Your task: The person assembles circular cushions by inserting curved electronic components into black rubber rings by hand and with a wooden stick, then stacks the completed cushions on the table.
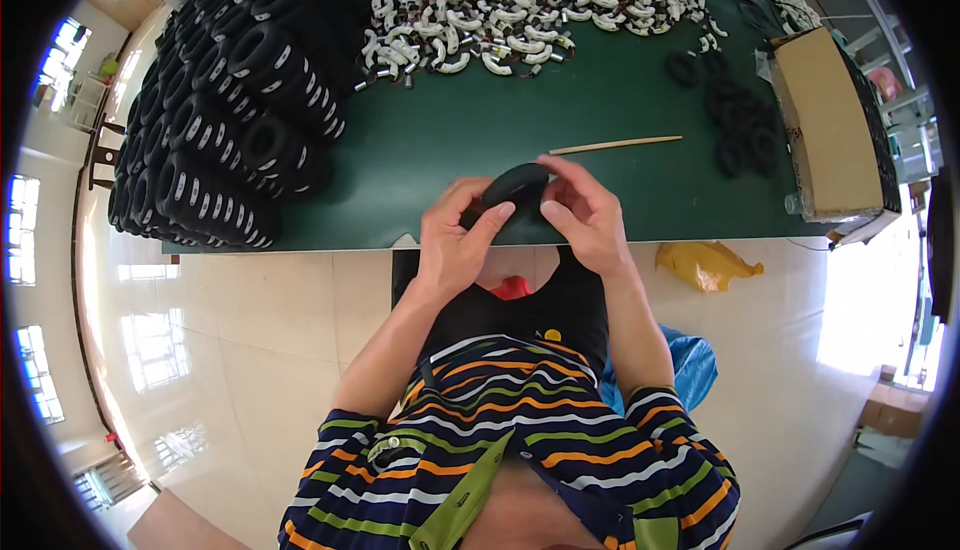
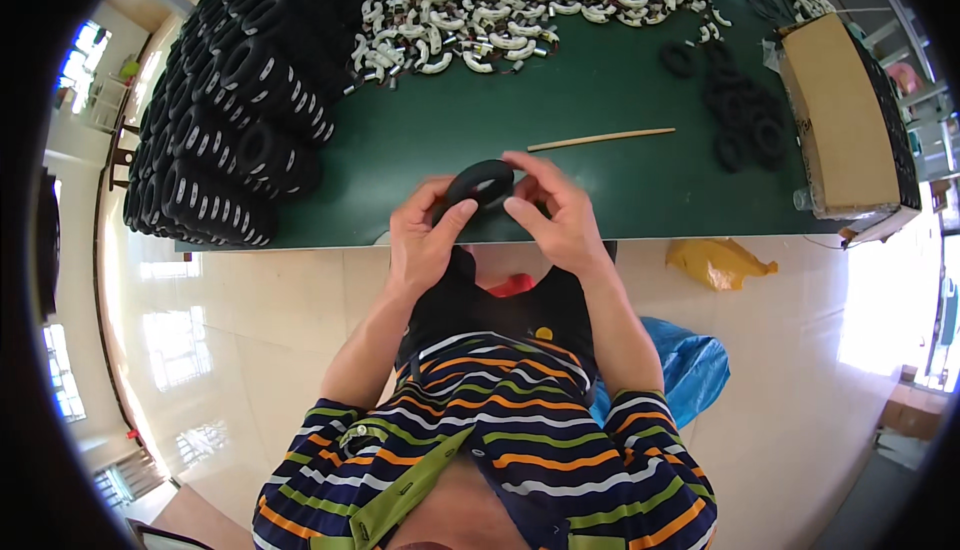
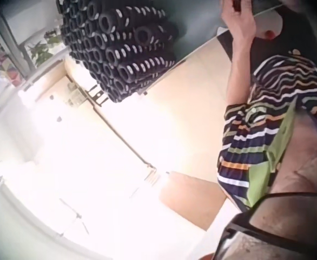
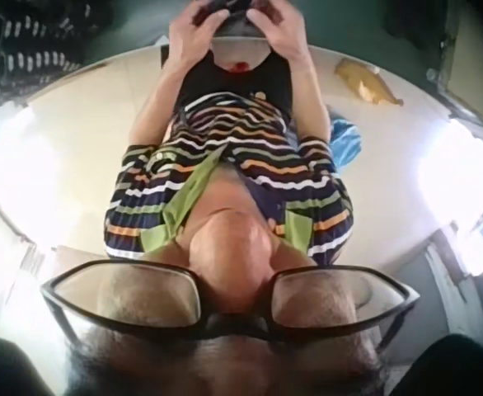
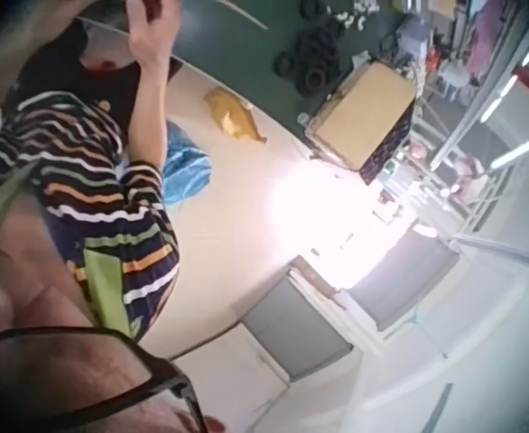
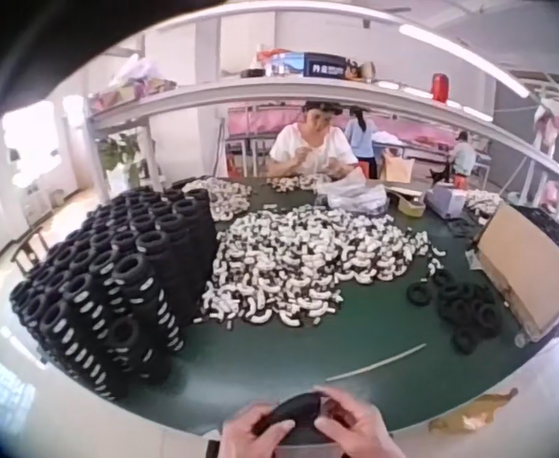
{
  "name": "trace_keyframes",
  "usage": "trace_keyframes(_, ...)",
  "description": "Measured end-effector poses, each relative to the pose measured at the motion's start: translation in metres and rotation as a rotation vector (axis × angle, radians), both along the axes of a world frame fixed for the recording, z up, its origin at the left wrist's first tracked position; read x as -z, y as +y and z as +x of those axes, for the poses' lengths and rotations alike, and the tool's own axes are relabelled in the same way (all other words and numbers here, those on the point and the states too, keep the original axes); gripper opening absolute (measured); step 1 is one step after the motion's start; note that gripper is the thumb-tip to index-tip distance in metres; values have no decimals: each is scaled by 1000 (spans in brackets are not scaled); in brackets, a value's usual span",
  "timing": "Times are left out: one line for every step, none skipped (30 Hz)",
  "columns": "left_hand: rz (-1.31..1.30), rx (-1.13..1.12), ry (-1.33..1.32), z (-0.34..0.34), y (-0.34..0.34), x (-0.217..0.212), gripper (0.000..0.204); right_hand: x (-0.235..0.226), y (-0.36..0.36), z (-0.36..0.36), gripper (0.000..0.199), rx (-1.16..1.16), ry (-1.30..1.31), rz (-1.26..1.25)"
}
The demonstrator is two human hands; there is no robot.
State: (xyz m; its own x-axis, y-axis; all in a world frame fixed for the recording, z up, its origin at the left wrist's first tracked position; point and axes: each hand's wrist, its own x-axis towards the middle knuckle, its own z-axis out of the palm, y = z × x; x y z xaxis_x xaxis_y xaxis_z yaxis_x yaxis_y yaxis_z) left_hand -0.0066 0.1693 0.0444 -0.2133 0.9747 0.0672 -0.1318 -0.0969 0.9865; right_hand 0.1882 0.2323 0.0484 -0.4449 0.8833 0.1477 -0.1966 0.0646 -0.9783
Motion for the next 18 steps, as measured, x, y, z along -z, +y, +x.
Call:
trace_keyframes(65,4,243,-5,1,-5,24,-7,1,-4,46,71,-108,122)
trace_keyframes(130,10,485,-8,2,-7,25,-11,2,-6,46,69,-114,117)
trace_keyframes(126,9,480,-8,2,-6,25,-13,5,-9,44,71,-247,247)
trace_keyframes(148,7,520,-8,3,-4,28,-14,6,-12,43,72,-380,378)
trace_keyframes(169,5,560,-8,3,-3,30,-9,5,-19,34,122,-355,424)
trace_keyframes(166,4,556,-7,3,-5,30,-1,4,-21,34,120,-359,422)
trace_keyframes(138,10,520,-5,3,-9,29,7,3,-22,32,137,-319,328)
trace_keyframes(111,16,484,-4,3,-11,27,12,2,-22,31,154,-278,235)
trace_keyframes(108,15,483,-5,4,-9,27,14,2,-22,31,152,-280,233)
trace_keyframes(126,26,466,-7,5,-6,27,15,1,-22,29,136,-269,153)
trace_keyframes(144,38,449,-8,5,-2,27,17,1,-23,28,120,-259,73)
trace_keyframes(143,36,448,-10,4,2,27,18,1,-23,28,119,-260,72)
trace_keyframes(152,40,415,-12,4,5,27,20,1,-25,29,116,-221,55)
trace_keyframes(161,44,381,-13,3,8,28,21,0,-26,29,112,-182,38)
trace_keyframes(157,44,379,-13,3,7,28,21,0,-26,29,111,-184,34)
trace_keyframes(156,50,402,-13,3,5,29,22,0,-26,30,115,-180,55)
trace_keyframes(155,56,424,-14,3,4,29,22,0,-26,30,120,-176,76)
trace_keyframes(151,55,423,-15,3,5,29,23,0,-26,30,118,-177,74)
